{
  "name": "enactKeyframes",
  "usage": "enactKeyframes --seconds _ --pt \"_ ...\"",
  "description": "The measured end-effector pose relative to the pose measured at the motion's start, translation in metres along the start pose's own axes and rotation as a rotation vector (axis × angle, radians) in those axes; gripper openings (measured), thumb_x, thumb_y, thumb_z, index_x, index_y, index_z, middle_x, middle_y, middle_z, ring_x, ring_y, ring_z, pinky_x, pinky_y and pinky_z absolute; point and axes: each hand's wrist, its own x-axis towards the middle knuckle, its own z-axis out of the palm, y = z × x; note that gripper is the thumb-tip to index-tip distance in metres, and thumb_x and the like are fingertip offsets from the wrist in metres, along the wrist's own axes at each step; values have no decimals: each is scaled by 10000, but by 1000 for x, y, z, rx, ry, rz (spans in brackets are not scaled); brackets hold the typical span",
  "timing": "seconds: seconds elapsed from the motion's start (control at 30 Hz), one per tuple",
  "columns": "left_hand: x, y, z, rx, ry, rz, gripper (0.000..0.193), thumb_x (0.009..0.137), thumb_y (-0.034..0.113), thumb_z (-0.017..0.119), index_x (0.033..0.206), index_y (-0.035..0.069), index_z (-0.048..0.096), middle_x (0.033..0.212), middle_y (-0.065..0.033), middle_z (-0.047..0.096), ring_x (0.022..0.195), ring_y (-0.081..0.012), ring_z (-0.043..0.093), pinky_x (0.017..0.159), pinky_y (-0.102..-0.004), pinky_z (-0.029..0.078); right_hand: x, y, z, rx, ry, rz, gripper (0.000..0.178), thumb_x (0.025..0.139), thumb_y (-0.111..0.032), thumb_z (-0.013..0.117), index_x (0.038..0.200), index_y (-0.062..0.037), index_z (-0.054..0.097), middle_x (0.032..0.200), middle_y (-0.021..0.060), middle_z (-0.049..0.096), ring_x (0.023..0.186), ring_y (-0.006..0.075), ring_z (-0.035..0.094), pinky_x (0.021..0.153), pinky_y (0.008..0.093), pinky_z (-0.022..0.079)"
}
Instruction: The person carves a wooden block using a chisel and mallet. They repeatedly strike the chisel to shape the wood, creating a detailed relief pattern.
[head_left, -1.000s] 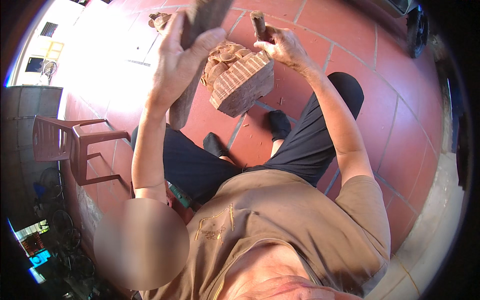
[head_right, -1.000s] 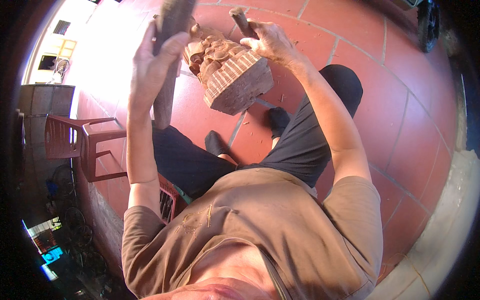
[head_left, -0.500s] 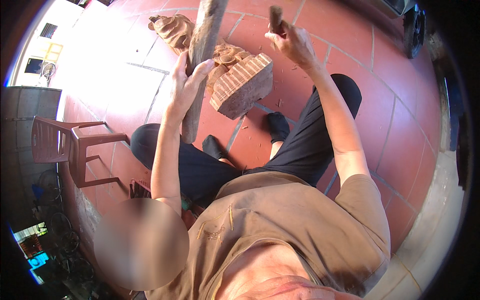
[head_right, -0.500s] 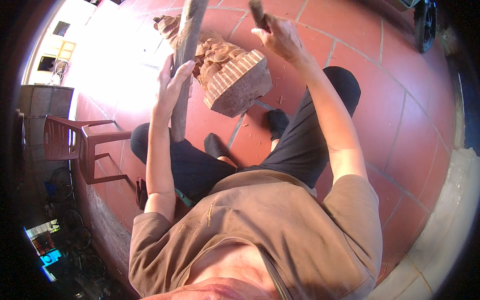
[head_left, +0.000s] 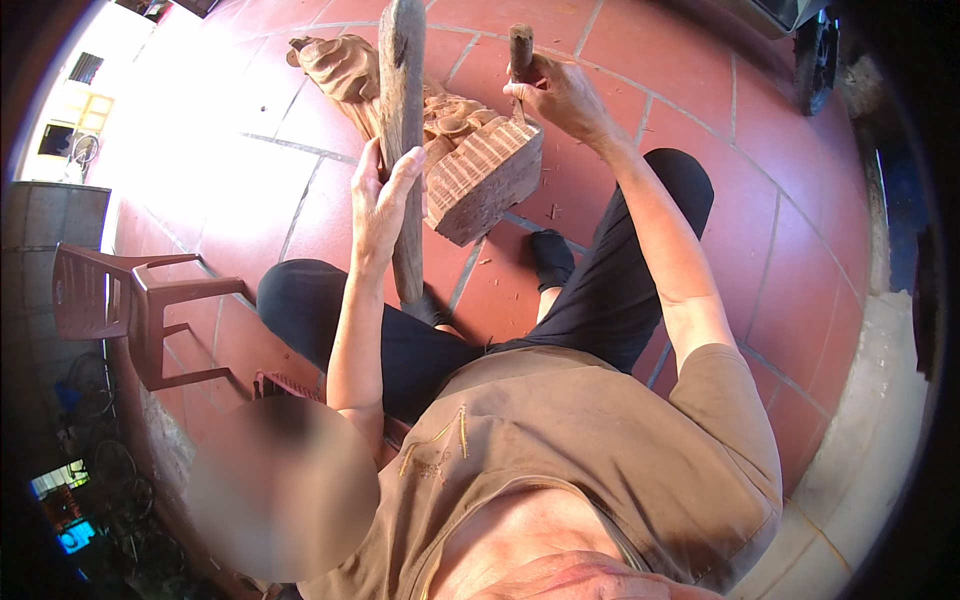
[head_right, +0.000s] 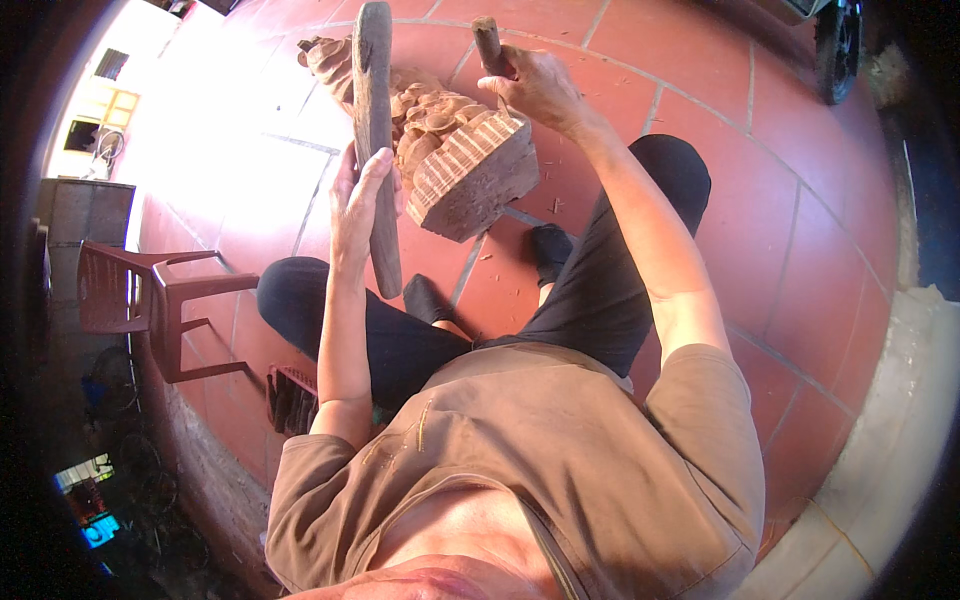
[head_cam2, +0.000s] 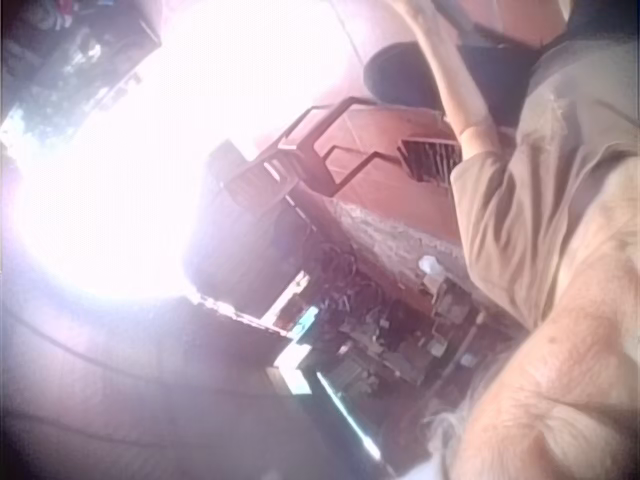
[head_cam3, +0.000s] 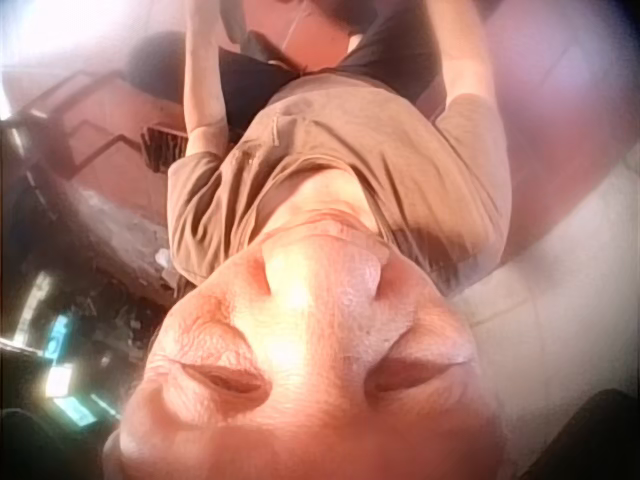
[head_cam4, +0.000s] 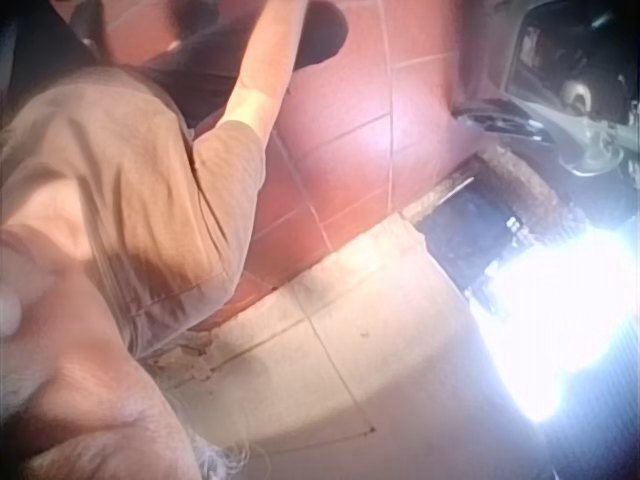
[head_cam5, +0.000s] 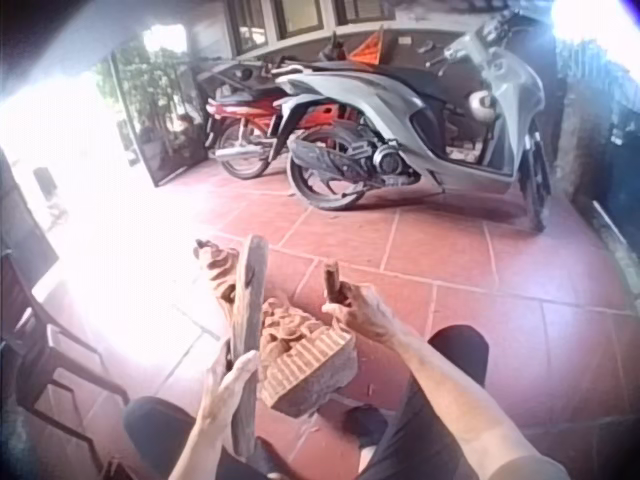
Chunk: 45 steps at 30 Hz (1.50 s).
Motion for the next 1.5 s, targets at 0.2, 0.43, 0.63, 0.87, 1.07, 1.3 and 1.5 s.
enactKeyframes --seconds 0.2,0.43,0.63,0.87,1.07,1.3,1.5 --pt "-5 1 -2 6 0 -15 396 973 286 626 1231 -1 537 717 -20 576 546 -84 559 485 -221 453 4 -1 3 4 4 -60 291 845 -209 745 1015 -19 603 821 204 685 771 406 669 679 474 498" --pt "-7 18 1 -104 31 43 291 973 233 628 1143 19 528 747 -18 576 567 -79 551 509 -228 461 9 -1 9 -76 -34 -182 307 823 -199 779 1021 -36 610 764 176 662 699 342 656 638 431 504" --pt "-15 52 14 -171 220 355 316 966 241 622 1137 24 469 797 -87 606 608 -166 606 550 -282 507 11 -7 9 -89 -66 -204 328 836 -203 779 1073 -50 610 786 164 675 706 286 674 655 407 513" --pt "-6 35 13 455 17 190 491 906 371 722 1160 -8 541 840 -121 658 754 -172 616 697 -341 513 8 -5 13 -135 -62 -276 387 833 -232 784 1141 -69 616 793 177 672 721 305 680 659 403 527" --pt "-18 62 8 68 209 268 354 937 256 695 1146 2 565 836 -37 649 695 -62 578 607 -217 469 7 -4 14 -84 -29 -317 392 833 -242 785 1136 -63 611 795 185 667 714 322 673 647 407 524" --pt "-2 31 15 425 16 125 472 897 338 719 1150 -25 556 917 -165 669 832 -195 619 753 -346 506 6 3 14 -117 1 -372 422 821 -193 796 1165 -47 599 844 164 685 748 303 688 672 390 532" --pt "-10 34 2 191 32 17 407 933 331 691 1128 -7 575 827 -38 598 737 -87 549 645 -254 458 0 -3 -17 -112 56 -103 308 852 -250 781 1016 -34 636 840 137 699 726 254 684 656 379 518"
